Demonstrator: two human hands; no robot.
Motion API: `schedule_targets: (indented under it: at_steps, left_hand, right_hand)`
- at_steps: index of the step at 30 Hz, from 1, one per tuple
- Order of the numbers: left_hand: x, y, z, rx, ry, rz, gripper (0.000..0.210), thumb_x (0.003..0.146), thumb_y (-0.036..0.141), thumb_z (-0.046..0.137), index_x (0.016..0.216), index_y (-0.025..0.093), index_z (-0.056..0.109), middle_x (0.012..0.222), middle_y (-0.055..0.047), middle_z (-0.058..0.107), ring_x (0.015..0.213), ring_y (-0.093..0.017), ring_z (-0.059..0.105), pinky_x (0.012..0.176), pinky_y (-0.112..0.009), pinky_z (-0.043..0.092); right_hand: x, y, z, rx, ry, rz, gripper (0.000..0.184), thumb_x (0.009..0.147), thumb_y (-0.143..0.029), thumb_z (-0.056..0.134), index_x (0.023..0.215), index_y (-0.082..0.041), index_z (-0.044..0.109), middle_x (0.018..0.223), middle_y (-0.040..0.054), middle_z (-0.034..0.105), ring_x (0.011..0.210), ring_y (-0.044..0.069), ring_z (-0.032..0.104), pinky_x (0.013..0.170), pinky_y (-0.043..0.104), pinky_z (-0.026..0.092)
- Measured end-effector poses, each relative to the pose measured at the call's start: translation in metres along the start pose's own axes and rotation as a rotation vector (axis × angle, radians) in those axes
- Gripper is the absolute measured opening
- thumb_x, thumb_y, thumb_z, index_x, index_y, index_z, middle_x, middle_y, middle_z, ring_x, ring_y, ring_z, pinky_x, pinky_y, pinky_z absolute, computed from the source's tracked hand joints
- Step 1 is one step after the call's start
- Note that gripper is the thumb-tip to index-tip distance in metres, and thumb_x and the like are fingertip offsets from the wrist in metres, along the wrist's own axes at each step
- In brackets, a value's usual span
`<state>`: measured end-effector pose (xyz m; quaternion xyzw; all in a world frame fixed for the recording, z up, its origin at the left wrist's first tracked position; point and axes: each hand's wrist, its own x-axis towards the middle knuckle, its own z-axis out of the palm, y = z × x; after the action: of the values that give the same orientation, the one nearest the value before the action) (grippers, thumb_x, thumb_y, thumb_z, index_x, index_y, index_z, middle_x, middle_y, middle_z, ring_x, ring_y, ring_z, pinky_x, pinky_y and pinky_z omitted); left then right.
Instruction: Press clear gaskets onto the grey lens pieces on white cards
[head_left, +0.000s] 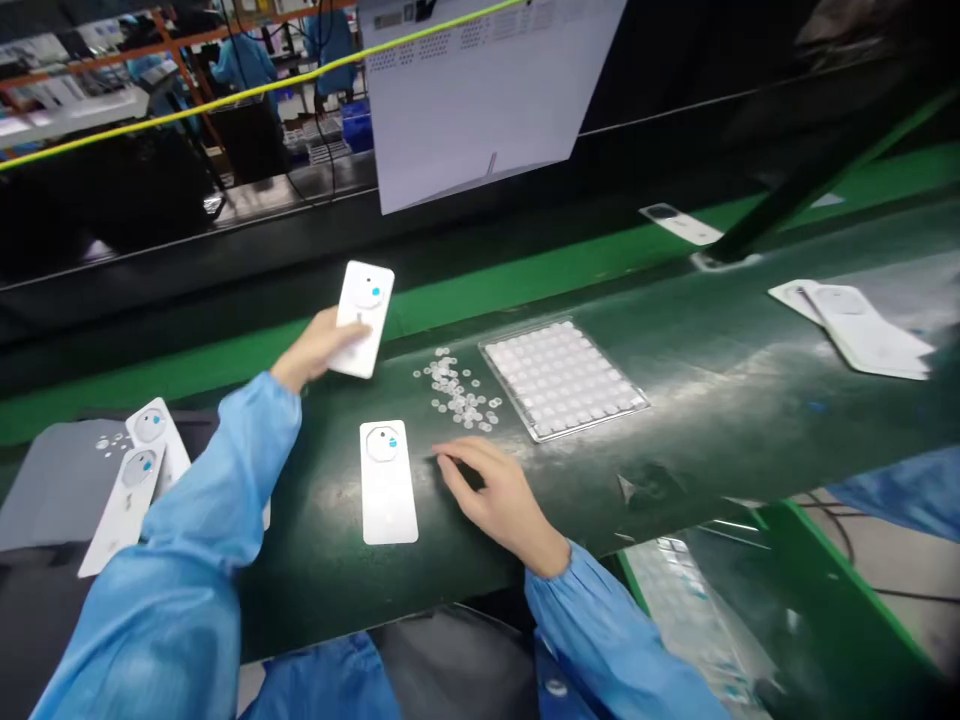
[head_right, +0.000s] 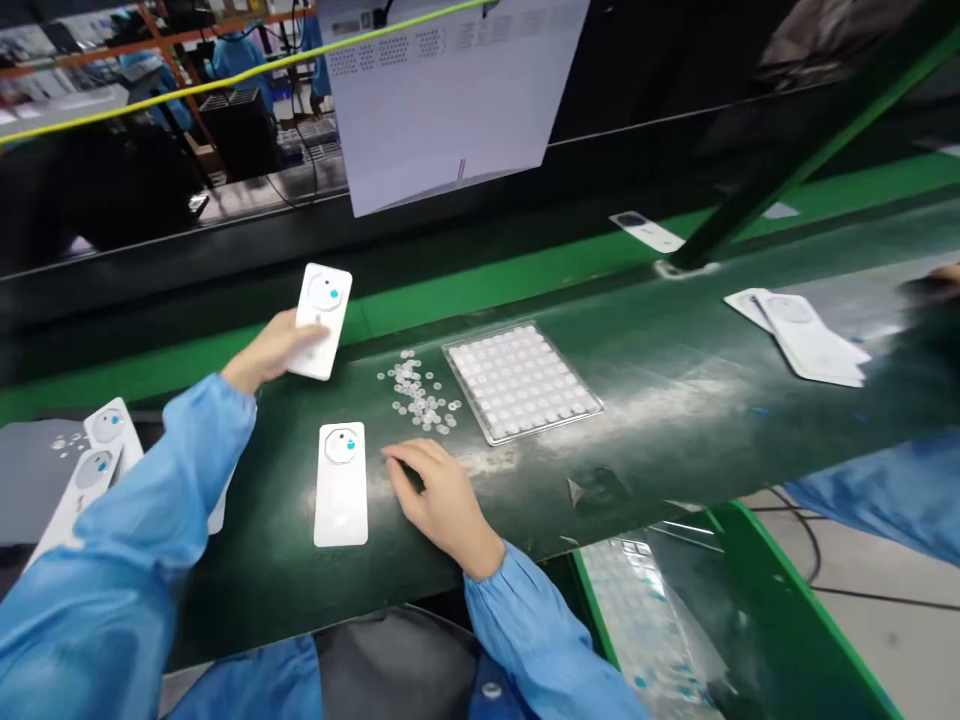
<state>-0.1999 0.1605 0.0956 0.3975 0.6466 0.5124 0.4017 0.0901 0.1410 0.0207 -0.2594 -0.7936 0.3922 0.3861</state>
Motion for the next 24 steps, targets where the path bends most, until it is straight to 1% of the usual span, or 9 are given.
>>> schedule_targets:
  at_steps: [2,4,6,8,13,16,19,22,24]
  left_hand:
    - [-0.049,-0.015,0.006,-0.008,-0.077,-0.042,0.044,0.077,0.032,0.084,0.111,0.008,0.069,0.105,-0.015,0.076,0.09,-0.03,0.073,0.077,-0.039,0.06]
    - [-0.102,-0.034,0.02,0.005,-0.074,-0.058,0.044,0.074,0.033,0.086,0.109,0.011,0.071,0.11,-0.014,0.077,0.097,-0.031,0.073,0.08,-0.036,0.059]
    - [-0.144,-0.052,0.036,-0.033,-0.047,-0.06,0.044,0.075,0.032,0.084,0.113,0.014,0.072,0.114,-0.012,0.077,0.103,-0.03,0.072,0.086,-0.036,0.057]
    - [-0.166,-0.065,0.047,-0.056,0.051,-0.054,0.042,0.075,0.034,0.083,0.111,0.015,0.073,0.111,-0.01,0.077,0.102,-0.028,0.071,0.087,-0.034,0.057]
    - [-0.168,-0.078,0.052,-0.174,0.306,-0.118,0.046,0.08,0.055,0.076,0.096,0.012,0.074,0.092,-0.01,0.077,0.08,-0.024,0.071,0.069,-0.03,0.055]
    - [-0.166,-0.079,0.049,-0.108,0.339,-0.195,0.051,0.07,0.054,0.084,0.098,0.012,0.075,0.093,-0.011,0.078,0.082,-0.026,0.071,0.068,-0.03,0.055]
    - [-0.156,-0.089,0.042,-0.171,0.322,-0.29,0.054,0.065,0.053,0.084,0.101,0.015,0.074,0.096,-0.009,0.078,0.086,-0.03,0.072,0.07,-0.033,0.057]
    - [-0.147,-0.097,0.039,-0.075,0.298,-0.322,0.052,0.061,0.055,0.082,0.094,0.016,0.074,0.09,-0.009,0.078,0.084,-0.033,0.072,0.065,-0.035,0.056]
    - [-0.148,-0.097,0.04,0.02,0.295,-0.249,0.047,0.061,0.056,0.08,0.086,0.016,0.074,0.084,-0.008,0.077,0.081,-0.032,0.07,0.063,-0.034,0.054]
  right_hand:
    - [0.015,-0.005,0.013,0.17,-0.04,0.112,0.028,0.097,-0.034,0.062,0.119,-0.019,0.071,0.094,0.008,0.076,0.077,0.02,0.07,0.067,0.033,0.058]
    - [0.024,-0.01,0.023,0.342,-0.088,0.213,0.039,0.093,-0.04,0.066,0.125,-0.018,0.069,0.094,0.008,0.076,0.075,0.018,0.07,0.062,0.03,0.058]
    - [0.025,-0.013,0.033,0.447,-0.159,0.26,0.038,0.089,-0.043,0.071,0.116,-0.017,0.074,0.091,0.0078,0.077,0.076,0.019,0.071,0.063,0.03,0.058]
    - [0.022,-0.014,0.042,0.485,-0.211,0.297,0.032,0.087,-0.044,0.073,0.101,-0.016,0.077,0.085,0.008,0.077,0.074,0.019,0.071,0.063,0.03,0.059]
    - [0.008,-0.017,0.057,0.472,-0.213,0.324,0.027,0.087,-0.04,0.071,0.097,-0.015,0.077,0.084,0.0085,0.078,0.07,0.019,0.072,0.062,0.029,0.06]
    - [0.008,-0.025,0.057,0.368,-0.122,0.22,0.02,0.09,-0.032,0.067,0.096,-0.016,0.077,0.087,0.0076,0.079,0.073,0.018,0.073,0.063,0.027,0.061]
    - [0.02,-0.025,0.058,0.165,-0.066,0.054,0.013,0.091,-0.024,0.067,0.096,-0.018,0.077,0.09,0.0056,0.078,0.073,0.016,0.072,0.068,0.025,0.061]
    - [0.032,-0.022,0.061,-0.024,-0.134,-0.056,0.011,0.094,-0.024,0.067,0.101,-0.019,0.075,0.094,0.0047,0.077,0.076,0.014,0.07,0.075,0.025,0.062]
    - [0.033,-0.021,0.063,-0.083,-0.188,-0.13,0.014,0.097,-0.024,0.064,0.106,-0.019,0.073,0.1,0.0059,0.076,0.085,0.015,0.071,0.082,0.025,0.062]
